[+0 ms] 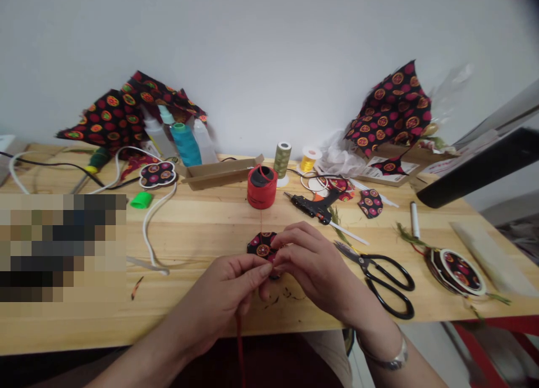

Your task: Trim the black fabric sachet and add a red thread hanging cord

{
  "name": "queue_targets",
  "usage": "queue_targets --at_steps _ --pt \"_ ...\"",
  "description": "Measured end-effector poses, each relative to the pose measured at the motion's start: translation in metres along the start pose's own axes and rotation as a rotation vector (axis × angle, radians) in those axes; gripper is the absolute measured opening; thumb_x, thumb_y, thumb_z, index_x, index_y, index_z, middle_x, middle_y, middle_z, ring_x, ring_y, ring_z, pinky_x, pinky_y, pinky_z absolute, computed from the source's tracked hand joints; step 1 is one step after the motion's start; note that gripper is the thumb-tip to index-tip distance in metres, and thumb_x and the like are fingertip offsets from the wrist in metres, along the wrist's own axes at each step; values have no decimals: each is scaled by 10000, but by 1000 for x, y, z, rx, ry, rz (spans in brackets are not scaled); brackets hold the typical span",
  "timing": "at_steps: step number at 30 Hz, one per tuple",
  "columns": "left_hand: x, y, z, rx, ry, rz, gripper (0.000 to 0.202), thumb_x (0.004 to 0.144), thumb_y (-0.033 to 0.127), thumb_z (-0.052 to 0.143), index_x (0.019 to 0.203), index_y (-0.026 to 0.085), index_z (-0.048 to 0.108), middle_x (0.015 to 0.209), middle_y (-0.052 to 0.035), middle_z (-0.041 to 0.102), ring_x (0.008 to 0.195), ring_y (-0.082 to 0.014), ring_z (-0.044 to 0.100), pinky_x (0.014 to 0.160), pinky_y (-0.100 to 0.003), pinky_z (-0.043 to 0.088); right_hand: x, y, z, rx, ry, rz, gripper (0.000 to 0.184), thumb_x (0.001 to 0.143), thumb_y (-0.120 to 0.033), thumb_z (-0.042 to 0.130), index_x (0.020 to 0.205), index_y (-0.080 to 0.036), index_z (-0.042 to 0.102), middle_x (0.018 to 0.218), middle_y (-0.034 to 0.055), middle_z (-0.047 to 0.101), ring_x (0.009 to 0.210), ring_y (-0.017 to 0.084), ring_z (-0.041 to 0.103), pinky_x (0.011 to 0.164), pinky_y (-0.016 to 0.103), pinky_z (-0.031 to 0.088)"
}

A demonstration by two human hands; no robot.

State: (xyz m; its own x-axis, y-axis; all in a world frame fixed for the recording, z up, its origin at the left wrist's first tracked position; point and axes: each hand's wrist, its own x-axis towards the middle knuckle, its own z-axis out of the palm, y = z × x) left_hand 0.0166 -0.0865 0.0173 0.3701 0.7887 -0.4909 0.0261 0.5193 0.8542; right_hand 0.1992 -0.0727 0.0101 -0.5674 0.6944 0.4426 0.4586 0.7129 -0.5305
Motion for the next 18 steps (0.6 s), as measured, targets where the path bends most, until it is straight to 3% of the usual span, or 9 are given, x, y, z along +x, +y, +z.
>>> queue_targets --at_steps 3,6,9,13,18 --pt "1 0 0 57 32 5 221 765 337 623 642 155 652 506 48 495 419 -64 282 409 -220 146 1 -1 -2 -31 3 11 116 888 -130 498 888 -184 601 1002 52 619 981 177 504 852 341 437" --pt "2 0 -1 77 62 7 267 766 368 613 610 155 651 480 58 458 427 -70 268 409 -220 144 -8 0 -10 -103 103 106 90 891 -163 502 916 -182 587 962 60 621 920 175 525 813 331 441" --pt "2 0 -3 46 118 15 280 747 350 637 541 161 625 456 68 430 427 -68 248 402 -215 140 -33 7 -29 -271 198 289 108 880 -179 493 796 -172 560 788 50 587 753 162 532 680 291 434" --pt "3 -3 -7 -44 178 14 191 714 346 681 654 165 702 436 87 364 428 -65 221 399 -201 147 -79 19 -59 -525 203 518 229 852 -299 472 659 -186 525 617 31 543 574 160 509 543 280 391" --pt "6 -8 -9 -118 236 17 190 666 344 729 680 155 729 449 84 361 426 -52 219 383 -179 153 -116 27 -76 -587 185 851 278 755 -427 488 582 -210 513 522 17 556 464 159 505 450 266 368"
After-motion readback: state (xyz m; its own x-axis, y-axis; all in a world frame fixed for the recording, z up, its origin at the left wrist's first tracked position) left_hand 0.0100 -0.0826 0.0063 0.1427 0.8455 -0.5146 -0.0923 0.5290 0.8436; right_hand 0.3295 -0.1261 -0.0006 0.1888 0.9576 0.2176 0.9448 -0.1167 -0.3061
